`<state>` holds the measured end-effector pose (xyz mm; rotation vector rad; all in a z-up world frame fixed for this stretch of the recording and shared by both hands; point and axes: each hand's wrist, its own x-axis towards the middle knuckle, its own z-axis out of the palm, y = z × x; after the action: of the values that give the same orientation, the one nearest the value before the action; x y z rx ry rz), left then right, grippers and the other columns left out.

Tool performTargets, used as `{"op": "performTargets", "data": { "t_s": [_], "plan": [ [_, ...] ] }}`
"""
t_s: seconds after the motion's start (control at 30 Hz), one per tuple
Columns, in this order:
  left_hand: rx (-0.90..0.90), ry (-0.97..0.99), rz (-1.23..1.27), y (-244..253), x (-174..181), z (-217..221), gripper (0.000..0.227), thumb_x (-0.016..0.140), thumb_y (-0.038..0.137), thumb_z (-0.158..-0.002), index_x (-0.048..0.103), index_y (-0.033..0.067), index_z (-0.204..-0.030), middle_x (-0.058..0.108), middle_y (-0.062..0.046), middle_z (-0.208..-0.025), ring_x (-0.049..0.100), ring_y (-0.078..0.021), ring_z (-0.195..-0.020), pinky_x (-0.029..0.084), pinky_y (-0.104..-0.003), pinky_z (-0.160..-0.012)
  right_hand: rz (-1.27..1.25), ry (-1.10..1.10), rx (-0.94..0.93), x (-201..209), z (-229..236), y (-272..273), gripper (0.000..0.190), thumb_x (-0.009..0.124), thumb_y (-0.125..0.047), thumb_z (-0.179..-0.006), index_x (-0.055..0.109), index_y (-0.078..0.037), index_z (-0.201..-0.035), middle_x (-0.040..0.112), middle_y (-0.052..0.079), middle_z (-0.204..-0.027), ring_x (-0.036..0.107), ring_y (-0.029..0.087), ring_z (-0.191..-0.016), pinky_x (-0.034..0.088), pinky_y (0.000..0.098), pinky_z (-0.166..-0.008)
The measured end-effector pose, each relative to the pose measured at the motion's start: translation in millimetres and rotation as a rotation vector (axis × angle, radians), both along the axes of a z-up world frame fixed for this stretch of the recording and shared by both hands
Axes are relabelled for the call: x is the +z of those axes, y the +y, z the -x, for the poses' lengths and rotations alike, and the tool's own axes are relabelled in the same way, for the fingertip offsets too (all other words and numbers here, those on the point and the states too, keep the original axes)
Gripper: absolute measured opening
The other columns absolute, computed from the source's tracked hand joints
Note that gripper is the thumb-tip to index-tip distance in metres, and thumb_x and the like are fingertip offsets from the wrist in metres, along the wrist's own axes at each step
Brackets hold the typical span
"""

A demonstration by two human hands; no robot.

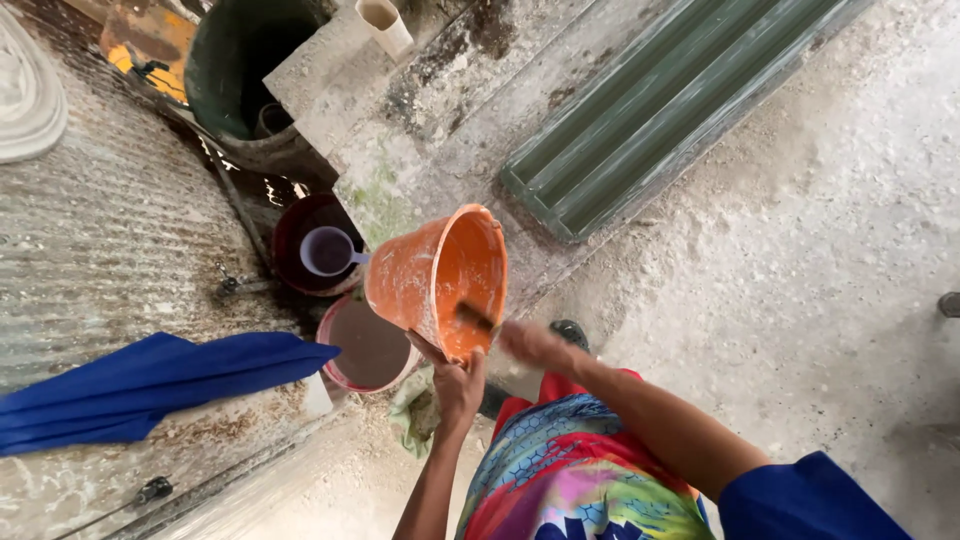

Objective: The person scrapes residue from the inside of a plastic bucket with a spatula and brush, then rinses it with water.

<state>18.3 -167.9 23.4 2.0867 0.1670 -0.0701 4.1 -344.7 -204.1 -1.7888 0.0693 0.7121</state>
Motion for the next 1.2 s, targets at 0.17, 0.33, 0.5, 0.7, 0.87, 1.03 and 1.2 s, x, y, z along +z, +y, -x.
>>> {"op": "performTargets", "data": {
  "t_s": [0.17,0.33,0.5,0.7,0.87,1.03,1.2],
  "plan": [
    [0.094,0.154,-0.150,1,-4,-25,0.101,0.051,0.010,-0.089,-0.012,0.0070,-0.167,0.067,-0.036,-0.103,0.069,-0.0474,-0.091,0.056,-0.050,-0.072,-0.139,0.009,0.206,66,-24,-17,0.029,0.053,-0.035,-0.108,0.060,-0.012,-0.125,0.063,0.007,-0.082,0.064,0.021,-0.059,0.050,0.0361,-0.051],
    [0.030,0.161,-0.286,35,-71,-33,0.032,0.058,0.018,-0.096,0.058,-0.0110,-0.110,0.070,-0.028,-0.080,0.074,-0.0437,-0.083,0.055,-0.049,-0.072,0.753,-0.309,-0.035,122,-47,-39,0.032,0.051,-0.039,-0.106,0.060,-0.015,-0.125,0.072,0.013,-0.085,0.068,0.034,-0.071,0.053,0.0476,-0.059],
    [0.005,0.070,-0.279,4,4,-47,0.058,0.059,0.013,-0.088,0.041,-0.0084,-0.139,0.067,-0.034,-0.098,0.070,-0.0462,-0.093,0.054,-0.050,-0.079,0.321,-0.106,0.113,85,-26,-14,0.029,0.054,-0.039,-0.103,0.057,-0.015,-0.120,0.071,0.015,-0.085,0.070,0.030,-0.074,0.054,0.0461,-0.061],
    [0.001,-0.038,-0.160,1,47,-35,0.096,0.056,0.003,-0.083,0.005,0.0085,-0.164,0.061,-0.035,-0.123,0.070,-0.0447,-0.096,0.056,-0.048,-0.081,0.630,-0.262,0.046,120,-34,-42,0.023,0.050,-0.032,-0.103,0.054,-0.012,-0.114,0.067,0.015,-0.078,0.066,0.033,-0.066,0.053,0.0491,-0.055],
    [0.076,0.236,-0.190,3,27,-32,0.099,0.055,0.008,-0.085,-0.002,0.0160,-0.166,0.070,-0.030,-0.097,0.071,-0.0430,-0.084,0.055,-0.049,-0.080,-0.019,-0.509,0.090,46,2,-26,0.015,0.055,-0.024,-0.101,0.058,-0.009,-0.101,0.060,0.016,-0.075,0.062,0.033,-0.065,0.051,0.0469,-0.056],
    [0.044,0.103,-0.193,17,5,-28,0.091,0.056,0.011,-0.088,0.005,0.0124,-0.164,0.071,-0.028,-0.089,0.071,-0.0439,-0.080,0.056,-0.051,-0.071,0.647,-0.252,-0.039,121,-39,-63,0.021,0.051,-0.029,-0.103,0.063,-0.013,-0.107,0.068,0.012,-0.084,0.068,0.031,-0.070,0.054,0.0487,-0.059],
    [0.051,0.180,-0.168,-2,44,-27,0.099,0.055,0.009,-0.087,-0.005,0.0139,-0.165,0.070,-0.031,-0.091,0.071,-0.0442,-0.079,0.056,-0.049,-0.073,0.490,-0.473,0.050,62,-1,-54,0.021,0.053,-0.032,-0.103,0.058,-0.012,-0.106,0.064,0.014,-0.078,0.066,0.034,-0.064,0.052,0.0506,-0.054]
  ]
}}
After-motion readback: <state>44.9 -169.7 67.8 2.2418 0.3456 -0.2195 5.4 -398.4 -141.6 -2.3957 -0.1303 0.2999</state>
